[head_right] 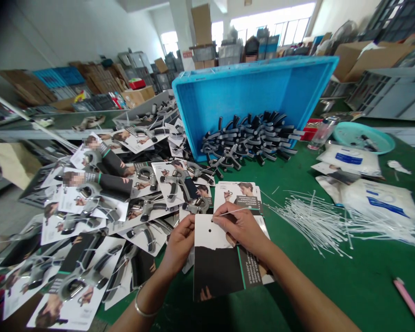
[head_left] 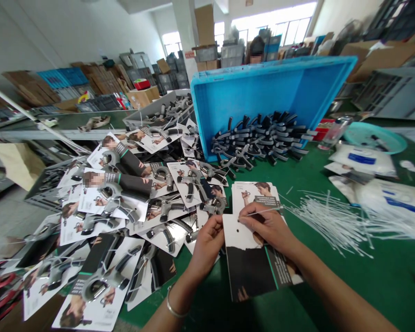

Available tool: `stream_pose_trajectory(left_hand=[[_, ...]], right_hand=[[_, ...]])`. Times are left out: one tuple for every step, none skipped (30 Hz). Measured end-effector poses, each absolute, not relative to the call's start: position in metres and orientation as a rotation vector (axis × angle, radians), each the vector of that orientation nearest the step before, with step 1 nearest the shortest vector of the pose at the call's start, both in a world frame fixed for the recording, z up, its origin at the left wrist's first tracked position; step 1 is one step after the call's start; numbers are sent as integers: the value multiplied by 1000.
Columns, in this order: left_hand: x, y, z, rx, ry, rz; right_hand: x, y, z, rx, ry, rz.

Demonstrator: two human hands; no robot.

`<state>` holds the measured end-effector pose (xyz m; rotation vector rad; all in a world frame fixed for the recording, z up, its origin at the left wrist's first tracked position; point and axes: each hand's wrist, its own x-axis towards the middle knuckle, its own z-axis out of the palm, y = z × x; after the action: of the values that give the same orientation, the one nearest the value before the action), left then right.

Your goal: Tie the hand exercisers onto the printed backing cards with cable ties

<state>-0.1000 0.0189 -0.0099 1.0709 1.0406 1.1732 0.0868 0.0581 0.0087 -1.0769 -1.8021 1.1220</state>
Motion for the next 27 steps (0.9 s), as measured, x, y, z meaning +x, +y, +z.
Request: stream_pose_trajectory(left_hand=[[-99, 18, -10, 1083, 1049, 1174], [-99, 18, -11, 1106, 1064, 1177], [-100, 17, -12, 1138, 1088, 1180], [-102, 16, -14, 1184, 1123, 1180], [-105, 13, -17, 1240, 1174, 1174], [-110, 10, -19, 1300, 1238, 1157], [-117, 6, -22, 1352, 1297, 1126], [-123, 1, -23, 1395, 1333, 1082], [-130, -5, -24, 1422, 1334, 1032], [-137, -11, -25, 1437, 1303, 988], [-142, -16, -24, 1446, 1257, 956], [-146, -21, -24, 1458, 1217, 938], [-148, -24, -23, 1482, 1196, 935], [-148, -25, -23, 1513, 1201, 946], [-146, -24, -23, 1549, 1221, 975], [-143, -21, -24, 1587, 1250, 1020], [-139, -16, -26, 1619, 1284, 1077], [-134, -11, -28, 1640, 1319, 1142], [-128, -6, -30, 1645, 1343, 1202], [-122, -1, -31, 1633, 1352, 1243], [-116, 2, -33, 1611, 1338, 1260], [-111, 5, -34, 1583, 1307, 1258], [-106, 5, -34, 1555, 1265, 1244], [-103, 4, -33, 1528, 1225, 1229], [-100, 3, -32, 1506, 1191, 1216], [-99, 0, -31, 1488, 1172, 1212], [-99, -3, -29, 1475, 1169, 1216]], right_hand=[[87, 59, 9, -1072, -1825, 1089], [87, 60, 8, -1062, -1851, 1064], [88, 61, 8, -1046, -1873, 1052], [88, 62, 7, -1031, -1886, 1045], [89, 63, 6, -1021, -1892, 1042], [89, 63, 6, -1013, -1894, 1036], [90, 64, 5, -1009, -1898, 1030], [90, 64, 4, -1010, -1899, 1024], [91, 64, 4, -1015, -1898, 1023], [91, 64, 4, -1020, -1898, 1026], [91, 64, 4, -1021, -1901, 1028], [91, 64, 4, -1018, -1905, 1027], [90, 64, 4, -1015, -1908, 1024], [89, 64, 4, -1012, -1912, 1020], [87, 64, 4, -1010, -1918, 1017], [86, 64, 4, -1008, -1924, 1014], [85, 63, 4, -1006, -1930, 1012], [84, 63, 4, -1004, -1935, 1013], [84, 62, 4, -998, -1941, 1017], [83, 61, 4, -989, -1949, 1020], [83, 61, 4, -978, -1957, 1021], [84, 60, 5, -965, -1966, 1022], [84, 59, 5, -953, -1973, 1023], [85, 59, 6, -938, -1979, 1024], [85, 58, 7, -925, -1985, 1027], [86, 58, 8, -915, -1988, 1033], [87, 58, 8, -909, -1991, 1040]])
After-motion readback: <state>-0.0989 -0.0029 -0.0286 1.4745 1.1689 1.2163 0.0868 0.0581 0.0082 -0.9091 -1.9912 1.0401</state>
